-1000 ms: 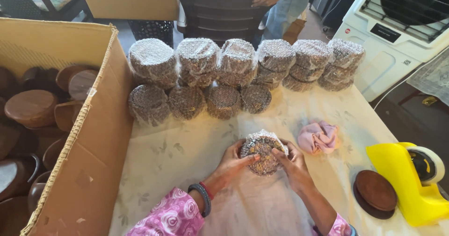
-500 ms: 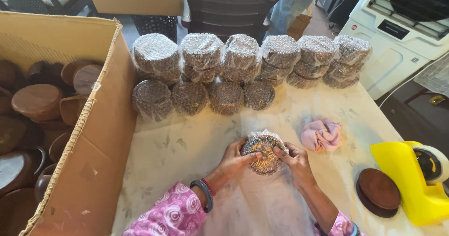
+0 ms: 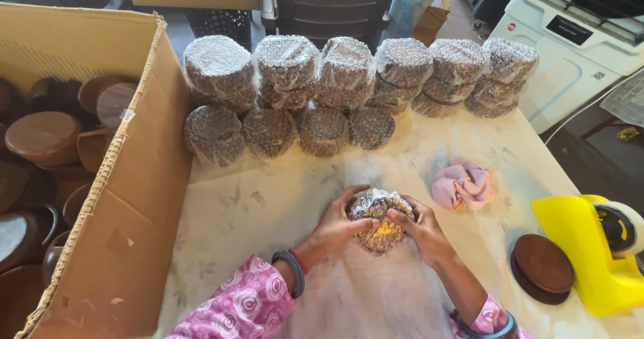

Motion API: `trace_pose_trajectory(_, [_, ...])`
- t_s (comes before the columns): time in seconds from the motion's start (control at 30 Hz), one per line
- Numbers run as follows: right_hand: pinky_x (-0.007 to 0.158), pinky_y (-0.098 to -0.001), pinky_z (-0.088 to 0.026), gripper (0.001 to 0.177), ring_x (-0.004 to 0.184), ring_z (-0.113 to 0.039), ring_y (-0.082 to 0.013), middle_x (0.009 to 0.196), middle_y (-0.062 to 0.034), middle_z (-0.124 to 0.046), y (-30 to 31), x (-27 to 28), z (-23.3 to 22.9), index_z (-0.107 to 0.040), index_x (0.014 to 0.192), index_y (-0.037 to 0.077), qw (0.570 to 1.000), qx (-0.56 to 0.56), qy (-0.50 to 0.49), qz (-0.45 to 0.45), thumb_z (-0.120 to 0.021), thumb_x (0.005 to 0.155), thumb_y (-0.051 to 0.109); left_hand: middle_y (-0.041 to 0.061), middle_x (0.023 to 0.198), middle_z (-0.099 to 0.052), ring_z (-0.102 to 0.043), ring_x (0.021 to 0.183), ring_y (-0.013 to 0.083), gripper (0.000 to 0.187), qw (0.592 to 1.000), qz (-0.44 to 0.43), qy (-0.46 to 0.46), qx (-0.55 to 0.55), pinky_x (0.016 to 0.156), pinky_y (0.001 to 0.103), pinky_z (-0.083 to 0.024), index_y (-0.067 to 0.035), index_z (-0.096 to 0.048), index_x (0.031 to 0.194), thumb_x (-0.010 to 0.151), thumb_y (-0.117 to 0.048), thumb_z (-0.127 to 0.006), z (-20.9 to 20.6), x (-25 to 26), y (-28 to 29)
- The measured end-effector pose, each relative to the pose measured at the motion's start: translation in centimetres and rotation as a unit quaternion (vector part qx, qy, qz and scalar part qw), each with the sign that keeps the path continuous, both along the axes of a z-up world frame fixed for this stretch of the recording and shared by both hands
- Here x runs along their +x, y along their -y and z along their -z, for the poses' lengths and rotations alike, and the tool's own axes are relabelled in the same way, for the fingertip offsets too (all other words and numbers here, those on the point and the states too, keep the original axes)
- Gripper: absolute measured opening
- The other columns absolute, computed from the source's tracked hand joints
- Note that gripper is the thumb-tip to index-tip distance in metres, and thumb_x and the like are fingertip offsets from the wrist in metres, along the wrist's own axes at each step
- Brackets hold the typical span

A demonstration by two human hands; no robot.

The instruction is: The person wraps individual clay pots in bubble wrap and secures them with tape. They then place the wrapped items into a box and use a pink cloth to wipe other unwrapped clay pots.

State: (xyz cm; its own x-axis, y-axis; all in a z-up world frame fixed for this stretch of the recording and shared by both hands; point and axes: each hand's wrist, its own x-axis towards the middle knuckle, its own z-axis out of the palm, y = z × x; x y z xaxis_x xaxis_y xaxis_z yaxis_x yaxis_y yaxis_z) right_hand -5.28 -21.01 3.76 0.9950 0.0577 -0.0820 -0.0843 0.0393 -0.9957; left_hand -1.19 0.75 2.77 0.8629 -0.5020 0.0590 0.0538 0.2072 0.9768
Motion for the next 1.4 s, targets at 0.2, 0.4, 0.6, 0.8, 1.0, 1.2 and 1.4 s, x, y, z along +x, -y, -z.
trace_pose_trajectory(0.2, [0.094, -0.032, -0.053, 0.053, 0.109, -0.067, -0.0171, 0.121, -0.0132, -0.071, -0.5, 0.0, 0.3, -0.059, 0.135, -0.006, 0.994, 0.072, 0.03, 0.072, -0.074, 0.09, 0.02, 0.013, 0.129, -0.063, -0.064, 0.118, 0.0187, 0.089, 0.998, 0.008, -0.031, -0.051, 0.101, 0.032, -0.053, -0.005, -0.034, 0.156, 0.083, -0.023, -0.082, 2.5, 0.8, 0.9])
trace_pose_trajectory(0.4, [0.094, -0.0315, -0.053, 0.052, 0.107, -0.067, -0.0157, 0.12, -0.0116, -0.07, -1.1, 0.0, 0.2, -0.057, 0.135, -0.006, 0.986, 0.119, 0.041, 0.107, -0.072, 0.093, 0.02, 0.008, 0.134, -0.062, -0.063, 0.12, 0.0152, 0.084, 0.992, 0.049, -0.065, -0.095, 0.102, 0.032, -0.053, -0.003, -0.036, 0.151, 0.084, -0.022, -0.083, 2.7, 1.1, 1.1])
trace_pose_trajectory(0.6, [0.095, -0.0316, -0.053, 0.058, 0.11, -0.065, -0.0161, 0.123, -0.0123, -0.069, -1.2, -0.1, 0.4, -0.054, 0.139, -0.006, 0.987, 0.112, 0.043, 0.107, -0.074, 0.091, 0.019, 0.009, 0.122, -0.07, -0.067, 0.112, 0.0155, 0.062, 0.994, 0.051, -0.068, -0.068, 0.098, 0.033, -0.056, 0.003, -0.057, 0.134, 0.082, -0.019, -0.084, 1.9, 0.6, 0.4])
trace_pose_trajectory(0.8, [0.096, -0.0314, -0.052, 0.059, 0.112, -0.064, -0.0163, 0.125, -0.0124, -0.068, -1.7, -0.5, -0.5, -0.052, 0.14, -0.003, 0.987, 0.119, 0.041, 0.097, -0.074, 0.09, 0.017, 0.008, 0.122, -0.071, -0.067, 0.113, 0.0159, 0.062, 0.994, 0.047, -0.053, -0.082, 0.099, 0.034, -0.055, 0.002, -0.058, 0.132, 0.081, -0.02, -0.085, 2.0, 0.6, 0.3])
trace_pose_trajectory(1.0, [0.098, -0.0309, -0.051, 0.055, 0.113, -0.064, -0.0159, 0.124, -0.0117, -0.068, -1.9, -0.6, -0.4, -0.054, 0.137, -0.002, 0.991, 0.088, 0.055, 0.088, -0.074, 0.091, 0.021, 0.009, 0.122, -0.07, -0.067, 0.112, 0.0162, 0.062, 0.991, 0.055, -0.062, -0.102, 0.099, 0.034, -0.056, 0.003, -0.058, 0.132, 0.081, -0.019, -0.085, 1.9, 0.5, 0.1])
trace_pose_trajectory(1.2, [0.092, -0.0309, -0.053, 0.055, 0.105, -0.065, -0.0139, 0.117, -0.0112, -0.071, -1.0, -0.4, -1.2, -0.061, 0.132, 0.0, 0.993, -0.102, 0.011, 0.066, -0.064, 0.095, 0.04, 0.009, 0.121, -0.071, -0.069, 0.11, 0.0171, 0.06, 0.993, 0.033, -0.071, -0.09, 0.097, 0.034, -0.057, 0.004, -0.058, 0.134, 0.085, -0.022, -0.081, 2.5, 1.0, 0.4])
trace_pose_trajectory(1.4, [0.091, -0.0316, -0.055, 0.054, 0.104, -0.068, -0.015, 0.115, -0.0108, -0.073, 0.0, 0.5, -0.2, -0.065, 0.125, -0.002, 0.995, -0.037, -0.023, 0.09, -0.068, 0.093, 0.042, 0.007, 0.123, -0.068, -0.068, 0.108, 0.0143, 0.057, 0.997, -0.013, -0.06, -0.053, 0.09, 0.033, -0.059, -0.004, -0.053, 0.141, 0.096, -0.037, -0.066, 1.8, 0.8, 0.5])
